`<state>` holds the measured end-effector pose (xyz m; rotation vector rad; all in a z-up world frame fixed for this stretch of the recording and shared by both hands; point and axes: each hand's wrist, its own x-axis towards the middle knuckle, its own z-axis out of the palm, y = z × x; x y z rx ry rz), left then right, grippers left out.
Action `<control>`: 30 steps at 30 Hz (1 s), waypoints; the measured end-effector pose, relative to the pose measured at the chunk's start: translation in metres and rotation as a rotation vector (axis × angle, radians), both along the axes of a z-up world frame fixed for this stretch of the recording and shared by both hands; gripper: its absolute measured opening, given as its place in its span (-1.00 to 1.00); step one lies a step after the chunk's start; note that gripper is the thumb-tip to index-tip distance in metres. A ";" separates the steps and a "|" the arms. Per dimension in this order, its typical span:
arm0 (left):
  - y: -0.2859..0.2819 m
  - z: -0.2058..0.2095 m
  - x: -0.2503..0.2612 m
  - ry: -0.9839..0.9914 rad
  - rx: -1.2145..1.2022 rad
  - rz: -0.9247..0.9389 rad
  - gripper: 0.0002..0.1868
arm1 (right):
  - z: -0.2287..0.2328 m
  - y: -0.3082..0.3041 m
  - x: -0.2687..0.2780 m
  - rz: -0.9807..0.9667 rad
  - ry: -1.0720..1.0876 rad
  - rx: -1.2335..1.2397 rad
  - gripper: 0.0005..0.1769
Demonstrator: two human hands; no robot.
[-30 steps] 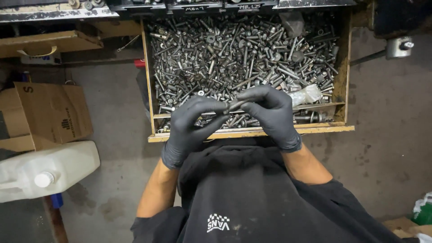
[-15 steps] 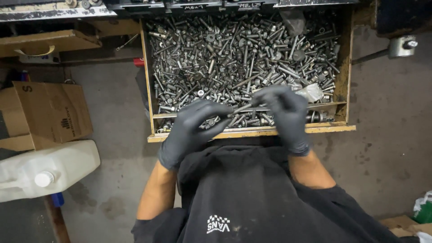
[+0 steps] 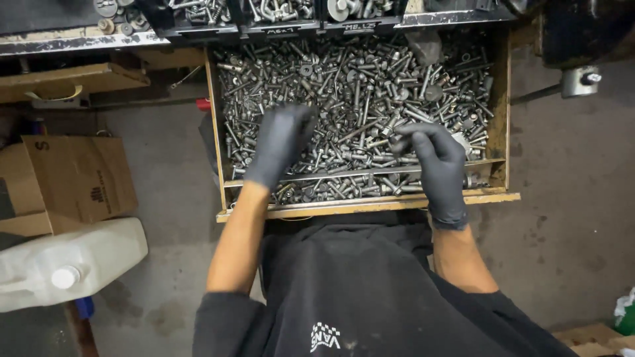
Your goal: The person sorts through a large collection of metal fasteners in an open drawer. They repeatedly pick up individual bolts and screws, inspect them, and place them back into the drawer, occasionally moving items aside to reach others.
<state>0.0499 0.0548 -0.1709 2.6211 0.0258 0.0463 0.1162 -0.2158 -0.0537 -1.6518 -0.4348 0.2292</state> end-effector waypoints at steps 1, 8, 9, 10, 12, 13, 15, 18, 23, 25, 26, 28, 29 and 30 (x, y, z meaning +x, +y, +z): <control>0.001 0.003 0.016 0.031 0.051 0.093 -0.78 | -0.001 0.001 0.000 0.003 0.013 0.000 -0.76; -0.012 -0.071 0.110 -0.198 0.432 0.178 -0.53 | -0.010 -0.005 0.007 0.055 0.033 -0.076 -0.73; -0.014 -0.071 0.116 -0.197 0.428 0.175 -0.53 | -0.011 -0.006 0.008 0.052 0.035 -0.080 -0.73; -0.016 -0.071 0.121 -0.218 0.484 0.239 -0.55 | -0.012 -0.007 0.009 0.038 0.029 -0.089 -0.73; -0.016 -0.076 0.133 -0.247 0.540 0.299 -0.53 | -0.016 -0.010 0.013 0.018 0.019 -0.095 -0.73; -0.015 -0.083 0.136 -0.230 0.491 0.316 -0.56 | -0.020 -0.012 0.015 0.024 0.030 -0.082 -0.73; -0.018 -0.085 0.136 -0.209 0.441 0.330 -0.58 | -0.022 -0.014 0.014 0.027 0.045 -0.069 -0.72; -0.018 -0.064 0.129 -0.329 0.424 0.340 -0.70 | -0.018 -0.011 0.013 0.047 0.074 -0.042 -0.74; -0.020 0.000 0.084 -0.496 -0.227 0.269 -0.94 | -0.020 -0.012 0.011 0.053 0.116 -0.026 -0.72; -0.033 0.032 0.061 -0.339 -0.506 0.348 -0.82 | -0.018 -0.010 0.011 0.063 0.120 -0.033 -0.71; -0.038 0.048 0.050 -0.172 -0.782 0.419 -0.66 | -0.016 -0.009 0.011 0.074 0.123 -0.041 -0.71; -0.045 0.076 0.029 -0.094 -0.955 0.386 -0.73 | -0.007 0.001 0.011 0.144 0.107 -0.058 -0.67; -0.049 0.089 0.016 -0.007 -1.126 0.357 -0.79 | -0.003 0.006 0.010 0.218 0.101 -0.076 -0.52; -0.057 0.088 0.009 -0.014 -1.124 0.363 -0.79 | 0.002 0.013 0.004 0.226 0.099 -0.073 -0.52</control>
